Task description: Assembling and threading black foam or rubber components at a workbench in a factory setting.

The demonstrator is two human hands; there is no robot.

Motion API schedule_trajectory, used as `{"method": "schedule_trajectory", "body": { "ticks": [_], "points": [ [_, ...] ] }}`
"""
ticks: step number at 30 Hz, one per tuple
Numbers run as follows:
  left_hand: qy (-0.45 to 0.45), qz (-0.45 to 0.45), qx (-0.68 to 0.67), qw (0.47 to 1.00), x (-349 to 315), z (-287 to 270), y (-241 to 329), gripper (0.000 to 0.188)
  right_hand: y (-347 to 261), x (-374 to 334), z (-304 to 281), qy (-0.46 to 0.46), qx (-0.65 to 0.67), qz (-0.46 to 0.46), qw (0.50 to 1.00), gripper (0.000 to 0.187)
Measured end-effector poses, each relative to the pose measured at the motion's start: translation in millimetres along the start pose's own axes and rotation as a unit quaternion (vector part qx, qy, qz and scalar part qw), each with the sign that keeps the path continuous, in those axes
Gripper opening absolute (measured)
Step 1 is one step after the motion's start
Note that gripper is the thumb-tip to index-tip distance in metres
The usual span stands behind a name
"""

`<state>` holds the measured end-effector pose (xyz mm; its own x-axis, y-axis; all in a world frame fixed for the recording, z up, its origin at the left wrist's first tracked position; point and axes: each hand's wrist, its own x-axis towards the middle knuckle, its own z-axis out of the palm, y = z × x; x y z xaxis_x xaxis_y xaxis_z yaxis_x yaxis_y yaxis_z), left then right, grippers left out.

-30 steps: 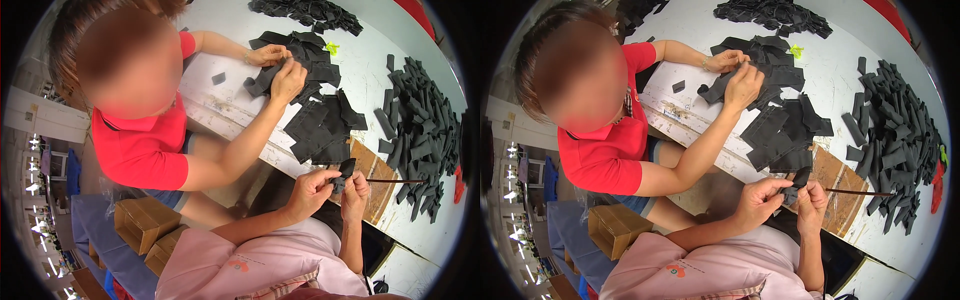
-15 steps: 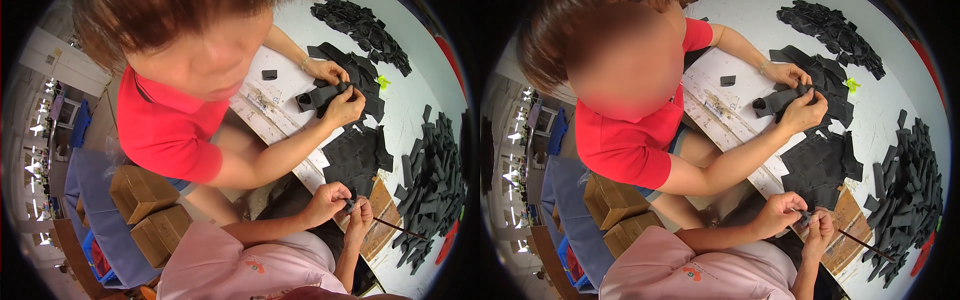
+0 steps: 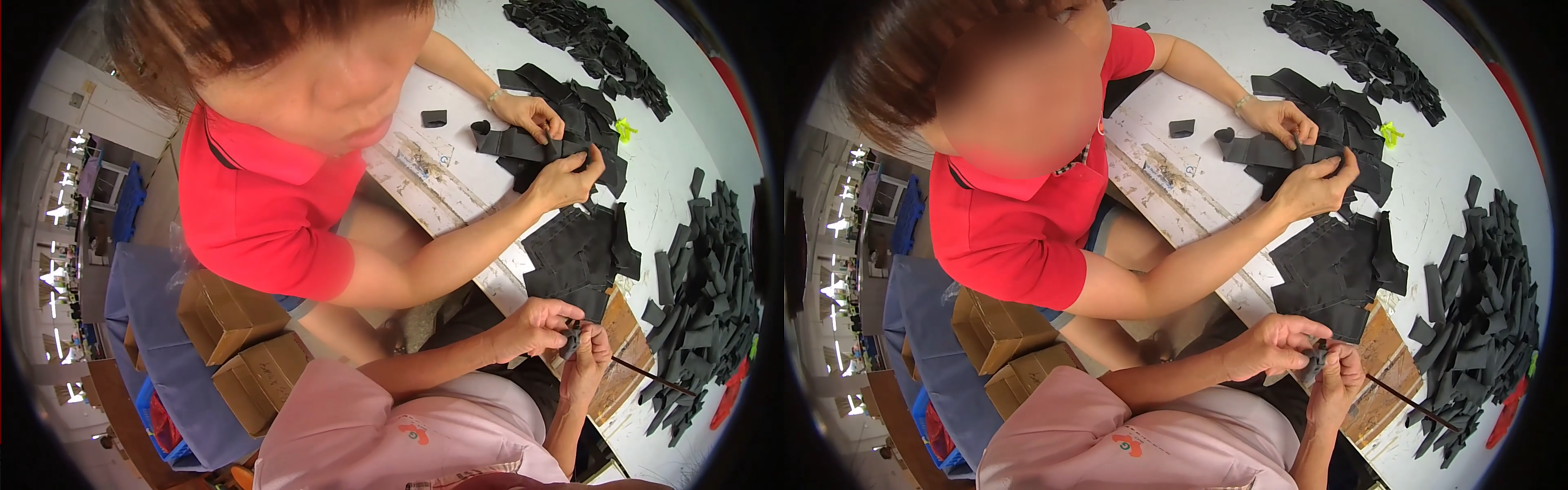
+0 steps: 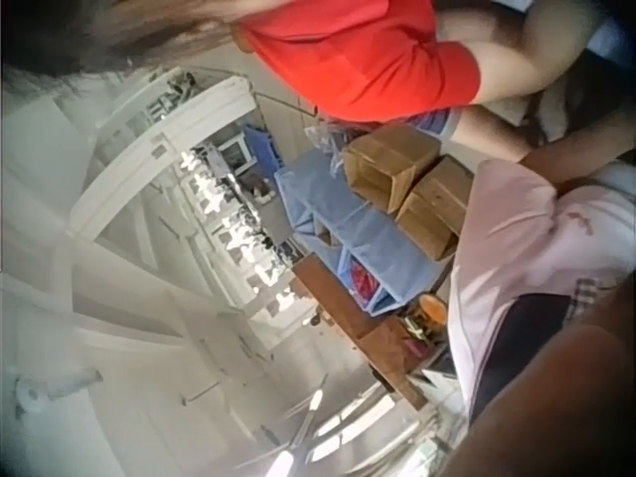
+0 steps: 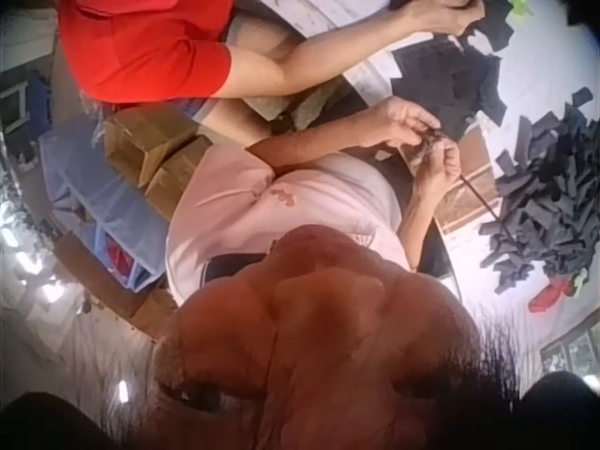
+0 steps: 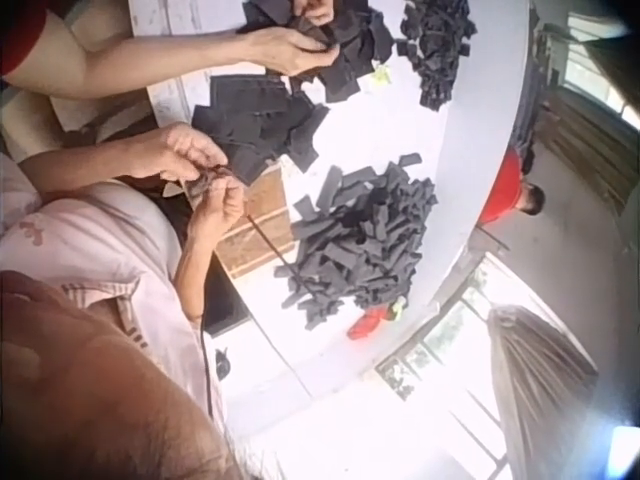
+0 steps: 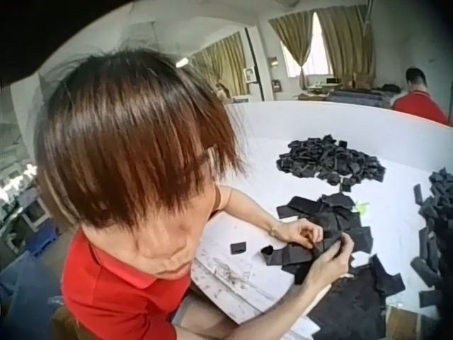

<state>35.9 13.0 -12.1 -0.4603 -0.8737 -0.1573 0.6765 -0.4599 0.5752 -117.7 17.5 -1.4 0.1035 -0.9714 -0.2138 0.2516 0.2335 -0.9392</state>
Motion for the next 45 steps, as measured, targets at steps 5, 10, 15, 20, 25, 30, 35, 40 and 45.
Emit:
{"method": "schedule_trajectory", "body": {
  "ticks": [5, 10, 15, 20, 25, 30, 35, 40, 45],
  "points": [
    [0.089, 0.039, 0.129, 0.987, -2.4, 17.4, -1.5, 0.029, -3.4, -4.5, 3.0, 0.040, -0.113, -0.084, 0.989, 0.017],
    [0.125, 0.078, 0.232, 0.961, -4.1, 25.1, -9.9, 0.022, -9.0, -9.9, 6.2, 0.031, -0.178, -0.123, 0.976, 0.012],
    [0.177, 0.217, 0.305, 0.910, -1.0, 29.8, -23.8, 0.016, -10.4, -12.2, 3.5, 0.020, -0.206, -0.144, 0.968, 0.012],
    [0.152, 0.105, 0.240, 0.953, -5.5, 29.3, -21.9, 0.016, -6.9, -12.5, 1.7, 0.016, -0.226, -0.178, 0.958, 0.015],
    [0.132, 0.112, 0.171, 0.970, -6.6, 30.9, -17.5, 0.016, -12.5, -21.1, -0.7, 0.014, -0.166, -0.110, 0.980, 0.016],
    [0.054, -0.015, -0.040, 0.998, -9.2, 28.6, -15.8, 0.019, -17.6, -26.5, -1.8, 0.011, -0.077, -0.049, 0.996, 0.021],
    [-0.101, -0.102, -0.176, 0.974, -14.5, 27.9, -18.9, 0.023, -16.3, -34.5, -9.1, -0.042, 0.046, 0.009, 0.998, 0.026],
    [-0.173, -0.149, -0.246, 0.942, -17.5, 32.7, -12.0, 0.025, -14.3, -37.3, -9.1, -0.045, 0.056, -0.001, 0.997, 0.024],
    [-0.093, -0.113, -0.214, 0.966, -13.5, 32.0, -19.7, 0.018, -13.6, -35.9, -22.5, -0.043, 0.067, 0.036, 0.996, 0.023]
  ]
}}
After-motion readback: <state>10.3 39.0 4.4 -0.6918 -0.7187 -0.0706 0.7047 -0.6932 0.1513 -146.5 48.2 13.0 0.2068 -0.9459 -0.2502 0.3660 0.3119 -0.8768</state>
